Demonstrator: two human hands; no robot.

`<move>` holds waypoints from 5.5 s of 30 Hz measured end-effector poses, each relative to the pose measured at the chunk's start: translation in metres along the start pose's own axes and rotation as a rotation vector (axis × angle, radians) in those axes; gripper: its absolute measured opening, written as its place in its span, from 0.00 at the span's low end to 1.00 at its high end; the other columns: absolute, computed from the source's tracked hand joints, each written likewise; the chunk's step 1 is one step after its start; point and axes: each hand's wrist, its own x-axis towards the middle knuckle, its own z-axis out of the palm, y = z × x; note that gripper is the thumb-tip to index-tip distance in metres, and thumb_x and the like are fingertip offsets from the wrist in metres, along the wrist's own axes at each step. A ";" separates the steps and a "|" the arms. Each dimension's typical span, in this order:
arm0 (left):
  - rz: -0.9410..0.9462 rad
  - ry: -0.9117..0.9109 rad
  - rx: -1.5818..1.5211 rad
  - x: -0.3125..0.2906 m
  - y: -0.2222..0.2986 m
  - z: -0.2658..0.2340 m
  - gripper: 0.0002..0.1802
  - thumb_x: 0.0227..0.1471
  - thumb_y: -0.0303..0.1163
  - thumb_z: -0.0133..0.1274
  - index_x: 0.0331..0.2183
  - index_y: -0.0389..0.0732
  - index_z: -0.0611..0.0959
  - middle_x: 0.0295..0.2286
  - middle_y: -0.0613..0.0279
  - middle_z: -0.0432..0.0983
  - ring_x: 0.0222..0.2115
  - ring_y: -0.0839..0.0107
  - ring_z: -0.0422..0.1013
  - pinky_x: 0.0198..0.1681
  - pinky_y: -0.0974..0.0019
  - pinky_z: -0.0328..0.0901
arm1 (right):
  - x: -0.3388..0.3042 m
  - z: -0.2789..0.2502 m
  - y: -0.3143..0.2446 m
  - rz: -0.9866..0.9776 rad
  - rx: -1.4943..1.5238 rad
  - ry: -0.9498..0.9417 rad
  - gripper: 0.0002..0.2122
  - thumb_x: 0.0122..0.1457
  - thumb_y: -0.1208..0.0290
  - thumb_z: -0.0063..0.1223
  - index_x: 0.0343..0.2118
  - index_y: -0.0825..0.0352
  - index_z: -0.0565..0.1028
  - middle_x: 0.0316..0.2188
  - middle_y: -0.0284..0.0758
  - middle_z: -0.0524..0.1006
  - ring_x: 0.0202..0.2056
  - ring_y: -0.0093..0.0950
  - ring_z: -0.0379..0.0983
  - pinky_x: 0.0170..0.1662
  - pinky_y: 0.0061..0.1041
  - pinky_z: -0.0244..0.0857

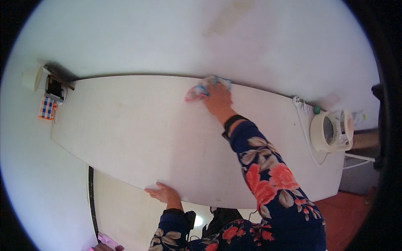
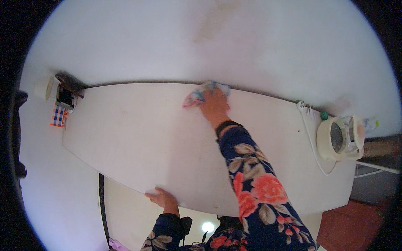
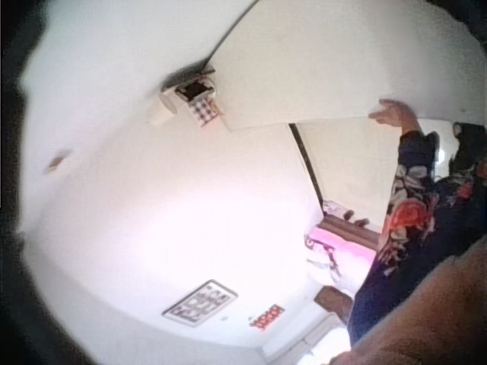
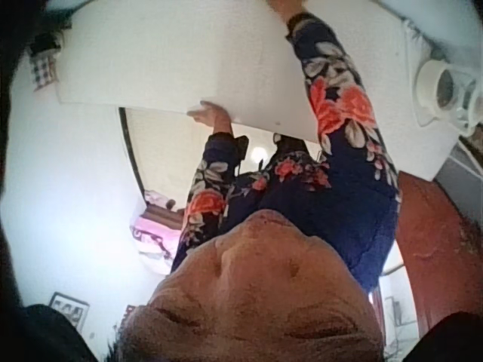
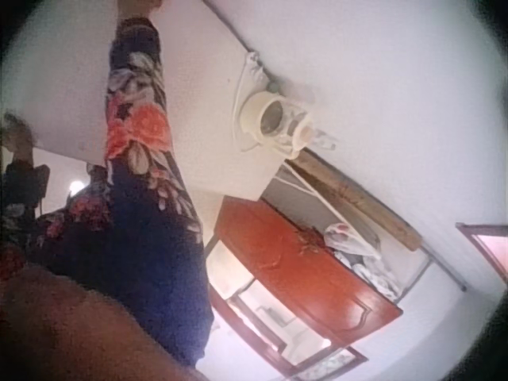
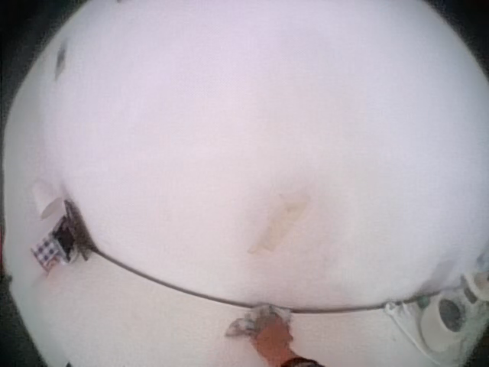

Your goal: The person wipes a wooden cabinet with a cloth, then moves to a bedroom and wipes a white cabinet and dresser. The person also folds a blanket on the bed.

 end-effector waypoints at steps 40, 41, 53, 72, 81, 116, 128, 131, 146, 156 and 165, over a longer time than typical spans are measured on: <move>0.152 -0.183 -0.079 -0.002 -0.010 -0.001 0.41 0.50 0.40 0.43 0.53 0.27 0.41 0.51 0.35 0.44 0.52 0.49 0.47 0.53 0.59 0.49 | -0.384 -0.023 -0.005 0.047 -0.039 -0.226 0.32 0.40 0.77 0.54 0.53 0.63 0.57 0.55 0.46 0.51 0.55 0.47 0.46 0.53 0.42 0.44; 0.142 -0.274 -0.229 -0.001 -0.017 -0.006 0.39 0.50 0.34 0.43 0.54 0.30 0.40 0.51 0.38 0.44 0.51 0.48 0.49 0.52 0.59 0.50 | -0.380 -0.019 -0.009 0.039 -0.045 -0.193 0.33 0.40 0.76 0.54 0.53 0.63 0.57 0.55 0.46 0.51 0.55 0.47 0.46 0.53 0.42 0.44; -0.217 -0.931 -0.245 0.150 -0.223 -0.145 0.23 0.50 0.40 0.43 0.48 0.43 0.64 0.35 0.59 0.69 0.30 0.72 0.68 0.27 0.72 0.62 | -0.290 0.071 -0.222 -0.468 0.054 -0.054 0.23 0.46 0.72 0.44 0.50 0.61 0.61 0.53 0.42 0.55 0.54 0.42 0.49 0.53 0.45 0.43; -0.133 -0.581 -0.424 0.295 -0.115 -0.113 0.34 0.49 0.47 0.44 0.52 0.39 0.56 0.40 0.51 0.65 0.38 0.65 0.64 0.34 0.66 0.62 | -0.388 0.028 0.012 0.313 -0.092 0.085 0.22 0.48 0.72 0.50 0.48 0.68 0.62 0.52 0.48 0.56 0.53 0.44 0.52 0.53 0.37 0.49; -0.218 -0.309 -0.328 0.338 -0.022 -0.053 0.42 0.47 0.57 0.38 0.52 0.32 0.52 0.49 0.43 0.56 0.48 0.50 0.58 0.46 0.54 0.58 | -0.310 0.049 -0.056 0.286 -0.179 0.023 0.24 0.45 0.72 0.49 0.48 0.66 0.62 0.49 0.53 0.57 0.50 0.49 0.54 0.52 0.38 0.50; 0.145 -0.328 1.007 0.374 -0.011 -0.008 0.26 0.52 0.43 0.36 0.49 0.37 0.59 0.46 0.52 0.61 0.43 0.64 0.64 0.39 0.68 0.61 | 0.004 0.022 -0.060 0.458 -0.165 0.044 0.30 0.44 0.57 0.53 0.51 0.58 0.59 0.46 0.43 0.63 0.48 0.41 0.58 0.45 0.40 0.57; -0.015 -0.403 0.818 0.361 -0.009 -0.006 0.28 0.54 0.41 0.31 0.54 0.42 0.52 0.51 0.60 0.56 0.50 0.68 0.56 0.46 0.65 0.56 | 0.038 0.088 -0.116 0.133 -0.150 -0.011 0.29 0.50 0.59 0.45 0.52 0.69 0.55 0.52 0.50 0.53 0.55 0.46 0.45 0.54 0.45 0.42; -0.265 -0.273 0.263 0.361 -0.016 -0.002 0.27 0.55 0.41 0.27 0.54 0.42 0.50 0.48 0.60 0.61 0.48 0.68 0.58 0.46 0.71 0.56 | 0.048 0.098 -0.179 0.046 -0.151 -0.046 0.28 0.50 0.60 0.45 0.52 0.68 0.56 0.52 0.49 0.54 0.55 0.45 0.46 0.54 0.44 0.42; -0.143 0.104 -0.265 0.345 -0.043 0.018 0.28 0.53 0.45 0.34 0.46 0.30 0.58 0.40 0.34 0.64 0.36 0.41 0.65 0.35 0.49 0.64 | 0.115 0.127 -0.351 -0.419 -0.067 -0.039 0.27 0.48 0.61 0.48 0.50 0.67 0.59 0.51 0.46 0.57 0.54 0.41 0.48 0.53 0.39 0.44; -0.155 0.082 -0.052 0.359 -0.041 0.020 0.28 0.53 0.48 0.32 0.44 0.33 0.61 0.36 0.36 0.67 0.34 0.42 0.66 0.34 0.49 0.64 | 0.122 0.123 -0.367 -0.360 0.009 -0.144 0.27 0.51 0.59 0.44 0.52 0.66 0.57 0.54 0.43 0.54 0.57 0.37 0.44 0.56 0.40 0.40; -0.284 0.063 -0.114 0.349 -0.001 -0.011 0.28 0.53 0.49 0.32 0.45 0.34 0.60 0.36 0.38 0.67 0.34 0.43 0.67 0.33 0.50 0.65 | 0.054 0.091 -0.213 -0.080 -0.119 -0.023 0.27 0.51 0.56 0.43 0.52 0.63 0.57 0.51 0.43 0.56 0.54 0.39 0.49 0.54 0.46 0.43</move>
